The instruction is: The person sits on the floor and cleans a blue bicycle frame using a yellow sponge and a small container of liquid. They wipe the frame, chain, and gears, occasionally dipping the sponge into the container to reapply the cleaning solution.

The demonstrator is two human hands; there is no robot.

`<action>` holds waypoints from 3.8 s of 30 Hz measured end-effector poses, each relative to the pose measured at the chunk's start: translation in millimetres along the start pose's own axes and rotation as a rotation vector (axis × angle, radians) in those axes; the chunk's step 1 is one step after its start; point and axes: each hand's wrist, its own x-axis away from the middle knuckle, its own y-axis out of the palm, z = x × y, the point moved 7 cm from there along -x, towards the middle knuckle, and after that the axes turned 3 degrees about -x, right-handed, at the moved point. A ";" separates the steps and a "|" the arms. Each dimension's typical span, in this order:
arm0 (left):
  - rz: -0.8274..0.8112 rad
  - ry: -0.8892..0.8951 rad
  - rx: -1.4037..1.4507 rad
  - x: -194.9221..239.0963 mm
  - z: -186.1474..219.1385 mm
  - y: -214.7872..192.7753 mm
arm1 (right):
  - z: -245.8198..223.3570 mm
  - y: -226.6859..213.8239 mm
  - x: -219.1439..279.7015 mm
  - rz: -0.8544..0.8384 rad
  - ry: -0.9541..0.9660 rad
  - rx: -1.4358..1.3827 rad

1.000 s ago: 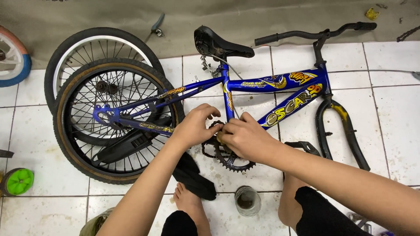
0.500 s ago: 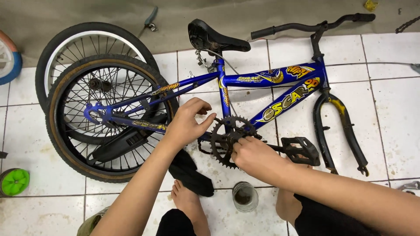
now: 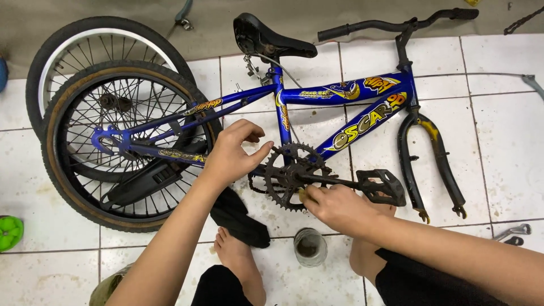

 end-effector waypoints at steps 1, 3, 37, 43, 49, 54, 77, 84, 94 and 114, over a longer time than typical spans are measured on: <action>0.008 -0.012 0.019 -0.8 -2.0 -0.5 | 1.7 -0.8 1.3 -0.038 0.009 -0.017; 0.020 -0.024 0.036 -2.2 -4.8 -0.9 | 6.1 -2.8 0.1 -0.075 0.014 -0.033; -0.548 -0.282 -0.314 -1.2 -1.6 24.6 | 148.8 12.7 -12.5 -0.322 0.722 -0.897; -0.498 -0.353 -0.105 2.7 -6.8 20.7 | 142.0 37.6 16.6 -0.243 0.928 -1.446; -0.500 -0.400 0.012 3.2 1.9 19.3 | 137.1 43.5 31.5 -0.273 0.951 -1.588; -0.506 -0.404 0.030 3.2 6.9 18.4 | 147.9 52.8 43.7 -0.247 0.961 -1.567; -0.489 -0.423 -0.110 4.6 -4.4 18.2 | 130.9 -18.2 -43.6 -0.066 0.597 -0.932; -0.484 -0.374 -0.138 -1.4 3.9 9.5 | 92.7 -20.5 -81.9 -0.048 0.367 -0.794; -0.500 -0.354 -0.134 4.8 2.8 9.7 | 97.5 -7.8 -82.1 -0.269 0.371 -0.478; -0.542 -0.389 -0.028 9.1 -7.3 18.0 | 106.8 -1.5 -82.9 -0.248 0.432 -0.631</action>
